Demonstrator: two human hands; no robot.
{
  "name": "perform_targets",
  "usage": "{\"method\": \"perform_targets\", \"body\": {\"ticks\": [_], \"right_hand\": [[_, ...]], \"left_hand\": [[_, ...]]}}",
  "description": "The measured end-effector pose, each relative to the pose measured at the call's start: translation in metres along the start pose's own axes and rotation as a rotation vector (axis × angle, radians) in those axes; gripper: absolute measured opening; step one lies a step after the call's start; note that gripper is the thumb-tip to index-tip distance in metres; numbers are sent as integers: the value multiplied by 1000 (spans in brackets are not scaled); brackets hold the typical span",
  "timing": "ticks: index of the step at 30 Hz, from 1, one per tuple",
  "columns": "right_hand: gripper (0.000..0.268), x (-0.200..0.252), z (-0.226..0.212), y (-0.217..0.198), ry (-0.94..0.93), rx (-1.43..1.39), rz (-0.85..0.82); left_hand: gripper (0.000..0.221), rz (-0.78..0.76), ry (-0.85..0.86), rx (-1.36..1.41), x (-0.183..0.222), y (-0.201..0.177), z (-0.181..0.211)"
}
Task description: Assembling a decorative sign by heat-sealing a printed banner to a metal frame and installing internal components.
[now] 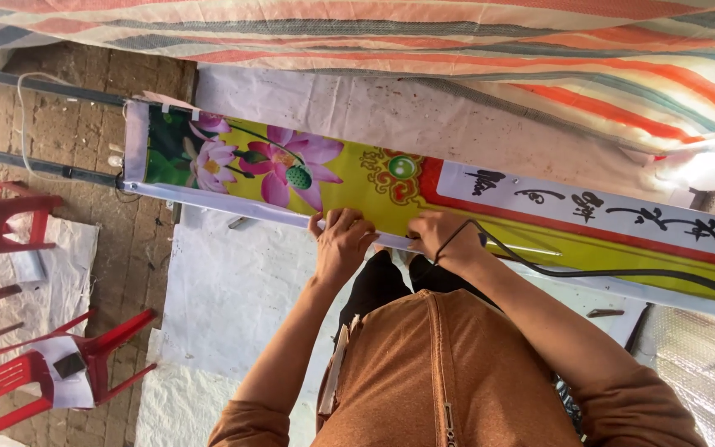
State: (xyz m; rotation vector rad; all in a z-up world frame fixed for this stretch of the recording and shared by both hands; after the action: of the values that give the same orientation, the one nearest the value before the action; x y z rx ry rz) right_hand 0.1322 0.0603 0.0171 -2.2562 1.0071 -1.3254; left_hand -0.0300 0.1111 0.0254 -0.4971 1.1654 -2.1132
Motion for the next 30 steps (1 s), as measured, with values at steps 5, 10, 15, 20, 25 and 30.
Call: {"method": "perform_targets", "body": {"ticks": [5,10,15,20,25,30], "right_hand": [[21,-24,-13,10,-36,79,110],[22,-27,-16,8,-30,97,115],[23,-30,-12,13,11,103,135],[23,-35,-10,17,42,68,107],[27,-22,-18,1,106,23,66],[28,-25,-18,3,57,48,124]], "left_hand": [[18,-37,58,13,-8,-3,3],[17,-62,71,33,-9,7,-6],[14,-168,100,-36,-12,16,-2],[16,-216,55,2,-22,21,-11],[19,-242,29,54,-24,5,-25],[15,-278,42,28,-18,-14,-40]]}}
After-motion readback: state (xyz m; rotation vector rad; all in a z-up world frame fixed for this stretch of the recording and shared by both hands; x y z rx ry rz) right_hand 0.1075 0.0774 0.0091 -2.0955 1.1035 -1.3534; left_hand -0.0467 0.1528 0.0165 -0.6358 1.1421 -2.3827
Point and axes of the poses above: each hand's wrist, its own x-axis away from the middle knuckle, its own y-axis out of the palm, z = x × y, the point moved 10 cm from there along -x, towards the middle knuckle, and after that the axes turned 13 degrees about -z, right-handed, at the moved point
